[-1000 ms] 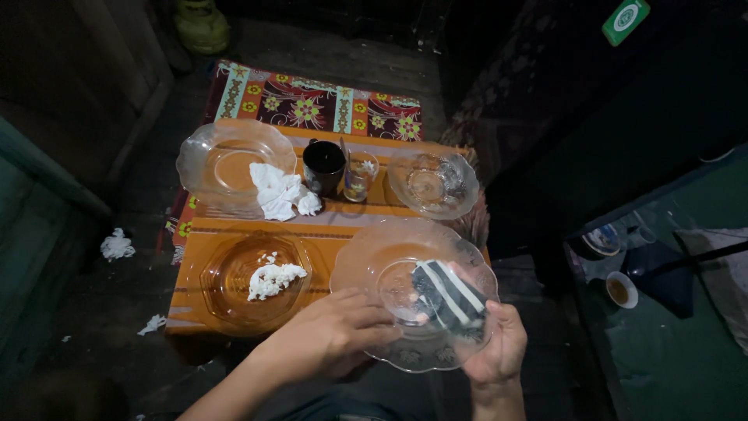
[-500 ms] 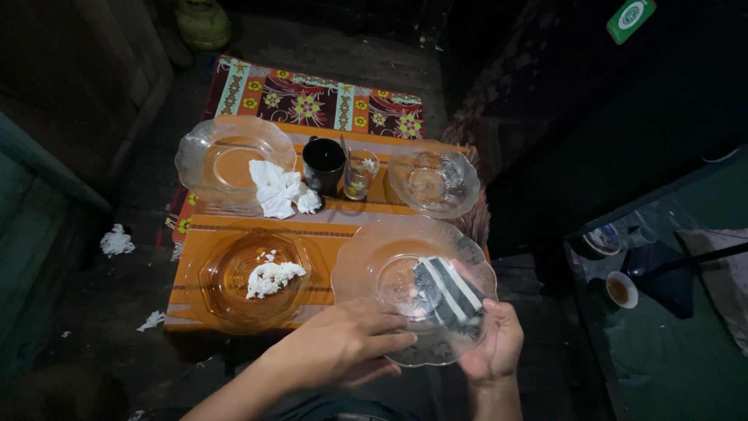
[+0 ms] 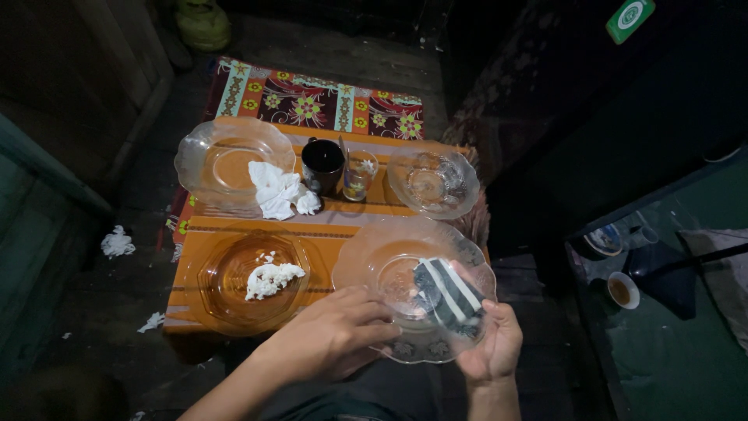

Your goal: Wiping and cleaning glass plates with a cloth

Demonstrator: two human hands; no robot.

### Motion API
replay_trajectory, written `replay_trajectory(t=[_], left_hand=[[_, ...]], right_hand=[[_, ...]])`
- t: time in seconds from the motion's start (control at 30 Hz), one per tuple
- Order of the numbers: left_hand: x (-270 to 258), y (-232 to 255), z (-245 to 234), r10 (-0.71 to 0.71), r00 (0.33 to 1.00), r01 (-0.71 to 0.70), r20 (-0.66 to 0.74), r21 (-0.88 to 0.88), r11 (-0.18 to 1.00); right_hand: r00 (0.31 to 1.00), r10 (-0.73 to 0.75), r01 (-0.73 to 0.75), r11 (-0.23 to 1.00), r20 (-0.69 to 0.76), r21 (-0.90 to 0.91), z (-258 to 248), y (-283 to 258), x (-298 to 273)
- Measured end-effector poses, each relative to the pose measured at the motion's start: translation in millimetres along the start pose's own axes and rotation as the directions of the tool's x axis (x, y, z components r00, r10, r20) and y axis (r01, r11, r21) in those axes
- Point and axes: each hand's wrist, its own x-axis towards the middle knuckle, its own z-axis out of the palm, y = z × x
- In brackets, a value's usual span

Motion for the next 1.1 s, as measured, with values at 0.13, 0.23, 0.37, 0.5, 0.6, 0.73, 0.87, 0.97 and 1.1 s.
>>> replay_trajectory(t=[0.13, 0.23, 0.37, 0.5, 0.6, 0.73, 0.87, 0.97, 1.1], left_hand=[[-2, 1, -1, -0.003, 0.999, 0.003, -0.039, -0.014, 1.0], [1, 3, -7, 0.031, 0.965, -0.05, -0.26, -0.066, 0.997], [-17, -10, 11, -0.14, 0.867, 0.12, -0.478, -0.072, 0.99], [-14, -9, 20, -0.607, 0.637, 0.296, -0.476, -0.576, 0.762], [-13, -8, 26, -0.687, 0.694, 0.151, -0.217, -0.888, 0.433], [-17, -12, 40, -0.558, 0.826, -0.058, -0.081, -0.997, 0.058], [-27, -7, 51, -0.603, 0.774, -0.185, -0.191, -0.98, 0.073], [-24, 0, 53, -0.661, 0.714, -0.159, -0.23, -0.973, 0.167], [-16, 10, 54, -0.689, 0.668, 0.058, -0.283, -0.903, 0.427]], right_hand=[[0.998, -0.018, 0.018, 1.0, -0.067, 0.003, -6, 1, -1], [0.917, -0.108, 0.08, 0.993, -0.384, -0.089, -30, 1, 0], [0.926, -0.19, 0.129, 0.971, -0.326, -0.199, 4, 0, 1], [0.942, -0.189, 0.145, 0.975, -0.278, -0.171, -4, 5, 5], [0.888, -0.197, 0.069, 0.951, -0.417, -0.303, 12, 11, 5], [0.839, -0.277, -0.02, 0.843, -0.468, -0.537, 52, 15, -2], [0.694, -0.612, 0.224, 0.684, -0.379, -0.694, 23, 31, 12], [0.297, -0.901, 0.197, -0.265, 0.315, -0.944, 17, 38, 16], [0.555, -0.664, 0.299, -0.403, 0.501, -0.865, 22, 54, 24]])
